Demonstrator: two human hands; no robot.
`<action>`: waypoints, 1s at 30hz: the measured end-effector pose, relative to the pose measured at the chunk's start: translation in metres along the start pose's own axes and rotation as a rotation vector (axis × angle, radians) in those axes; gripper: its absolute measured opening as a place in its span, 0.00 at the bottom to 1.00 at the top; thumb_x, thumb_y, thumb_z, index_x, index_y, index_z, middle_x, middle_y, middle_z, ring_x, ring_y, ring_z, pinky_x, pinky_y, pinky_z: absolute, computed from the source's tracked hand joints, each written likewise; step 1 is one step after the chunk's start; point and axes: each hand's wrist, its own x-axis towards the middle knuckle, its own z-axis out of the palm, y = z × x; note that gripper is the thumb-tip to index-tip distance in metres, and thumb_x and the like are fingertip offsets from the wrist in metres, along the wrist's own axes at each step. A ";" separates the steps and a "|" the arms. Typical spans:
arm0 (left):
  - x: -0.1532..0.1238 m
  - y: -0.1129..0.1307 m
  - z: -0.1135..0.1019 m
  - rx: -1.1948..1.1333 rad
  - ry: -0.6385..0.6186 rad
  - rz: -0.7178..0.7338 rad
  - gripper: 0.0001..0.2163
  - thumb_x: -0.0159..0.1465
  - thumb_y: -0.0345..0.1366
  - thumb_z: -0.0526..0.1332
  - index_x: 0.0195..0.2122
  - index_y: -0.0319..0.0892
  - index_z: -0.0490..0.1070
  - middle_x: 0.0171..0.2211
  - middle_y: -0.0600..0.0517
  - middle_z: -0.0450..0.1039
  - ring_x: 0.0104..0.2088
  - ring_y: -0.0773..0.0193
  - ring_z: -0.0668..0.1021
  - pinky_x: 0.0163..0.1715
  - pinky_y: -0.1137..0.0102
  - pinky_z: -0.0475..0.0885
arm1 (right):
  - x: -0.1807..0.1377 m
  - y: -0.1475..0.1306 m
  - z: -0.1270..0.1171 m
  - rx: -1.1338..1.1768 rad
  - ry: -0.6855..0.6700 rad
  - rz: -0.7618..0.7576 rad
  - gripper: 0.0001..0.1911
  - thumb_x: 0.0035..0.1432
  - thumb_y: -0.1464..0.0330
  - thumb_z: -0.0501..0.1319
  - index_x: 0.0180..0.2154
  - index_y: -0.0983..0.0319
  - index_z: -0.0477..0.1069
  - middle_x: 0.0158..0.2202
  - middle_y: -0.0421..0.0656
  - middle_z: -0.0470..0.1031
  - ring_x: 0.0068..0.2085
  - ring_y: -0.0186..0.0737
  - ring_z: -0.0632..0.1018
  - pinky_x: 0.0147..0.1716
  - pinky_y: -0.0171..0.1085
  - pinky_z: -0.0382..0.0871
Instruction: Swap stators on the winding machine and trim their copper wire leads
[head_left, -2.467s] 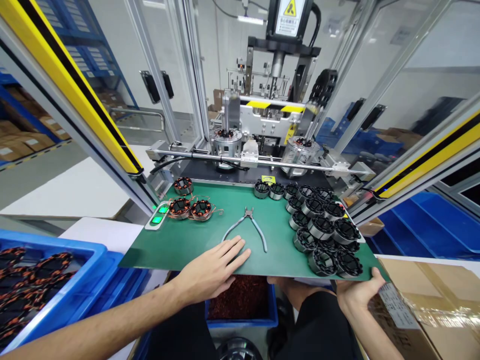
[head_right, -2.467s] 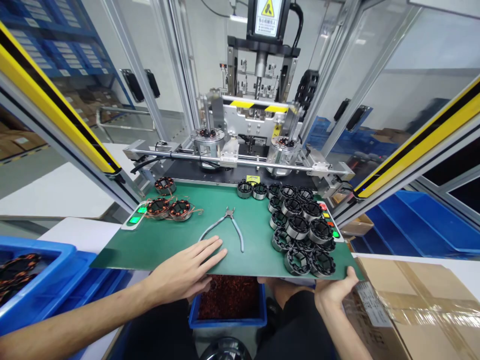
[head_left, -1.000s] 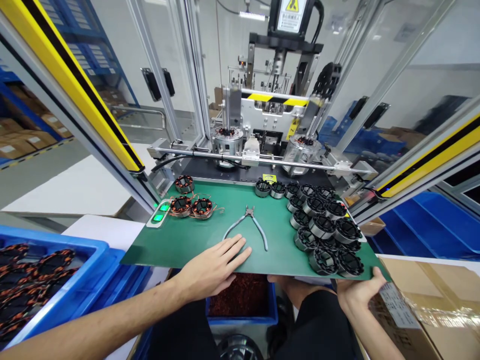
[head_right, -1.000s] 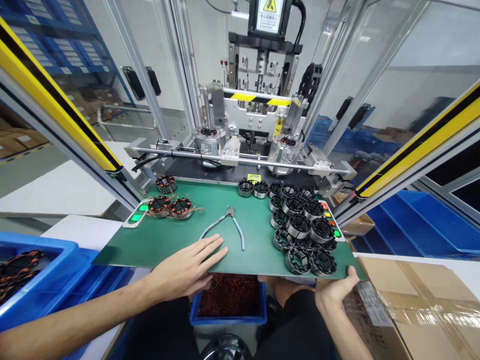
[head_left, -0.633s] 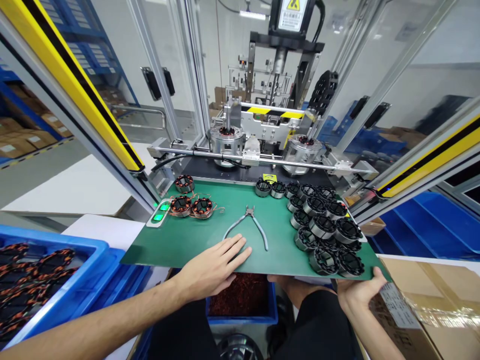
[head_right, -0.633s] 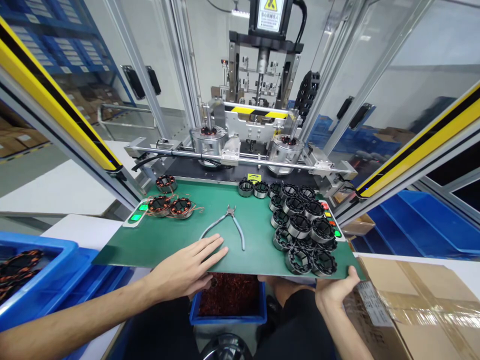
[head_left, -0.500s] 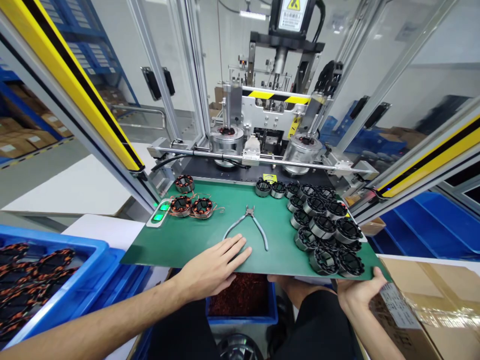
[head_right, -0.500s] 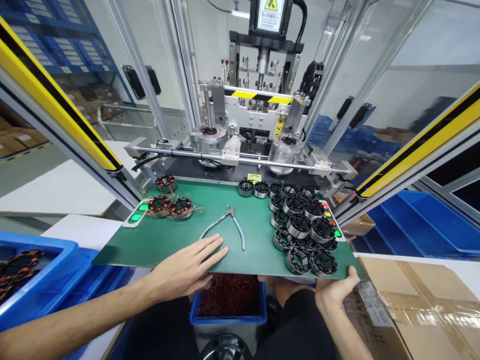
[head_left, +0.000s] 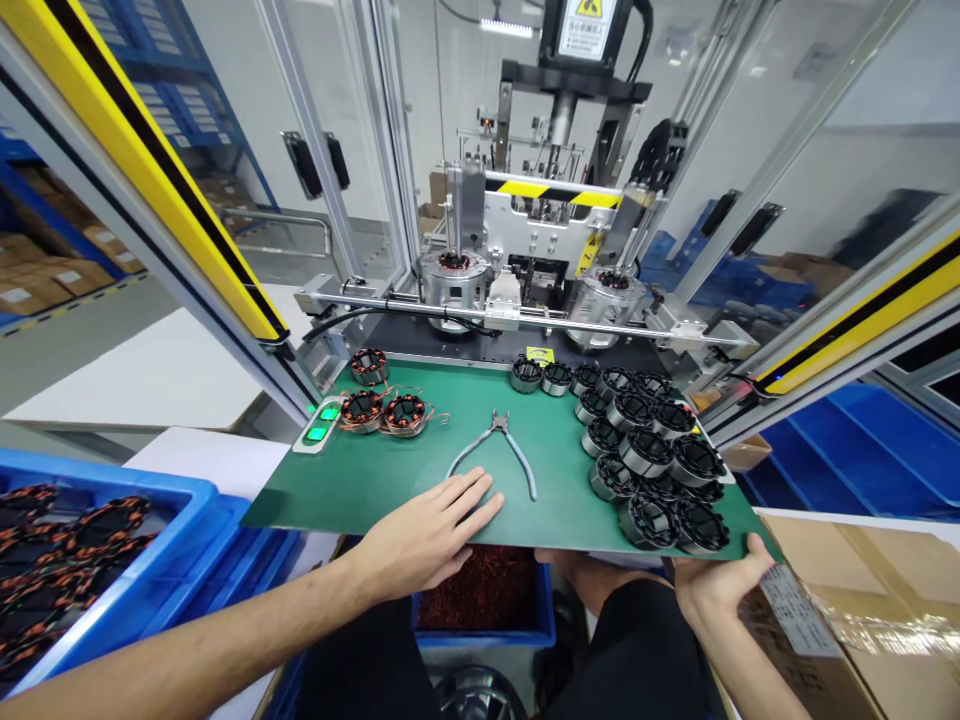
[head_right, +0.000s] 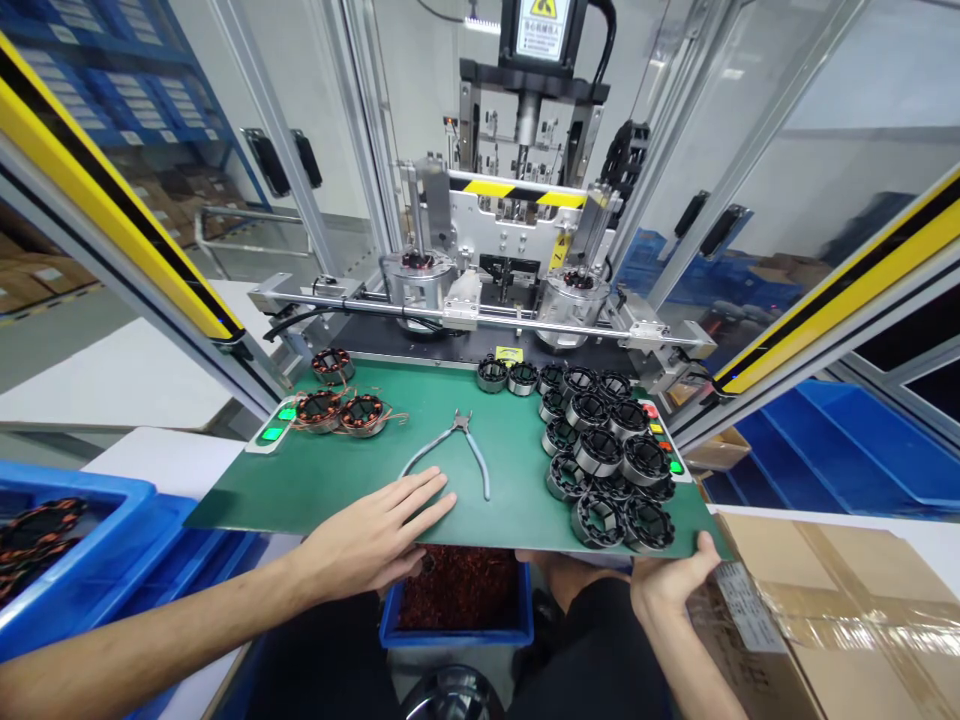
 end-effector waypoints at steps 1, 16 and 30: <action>0.000 0.000 0.000 0.000 -0.001 0.001 0.33 0.74 0.44 0.63 0.76 0.36 0.56 0.77 0.34 0.59 0.77 0.41 0.63 0.75 0.52 0.60 | 0.000 0.000 0.000 -0.001 0.001 0.007 0.30 0.55 0.47 0.57 0.51 0.57 0.79 0.55 0.43 0.82 0.61 0.52 0.78 0.62 0.56 0.76; -0.001 0.000 0.001 -0.032 0.012 -0.009 0.34 0.74 0.44 0.63 0.77 0.36 0.56 0.77 0.34 0.59 0.78 0.42 0.62 0.76 0.52 0.58 | 0.001 0.000 -0.002 0.005 -0.039 0.006 0.33 0.52 0.44 0.60 0.51 0.58 0.77 0.55 0.46 0.81 0.61 0.55 0.78 0.59 0.58 0.78; -0.001 0.000 0.002 -0.028 0.008 -0.003 0.33 0.74 0.44 0.63 0.76 0.36 0.57 0.77 0.33 0.59 0.77 0.41 0.62 0.75 0.52 0.59 | -0.002 0.000 0.002 0.017 -0.015 -0.033 0.30 0.54 0.46 0.59 0.50 0.59 0.79 0.55 0.45 0.82 0.61 0.53 0.79 0.62 0.56 0.76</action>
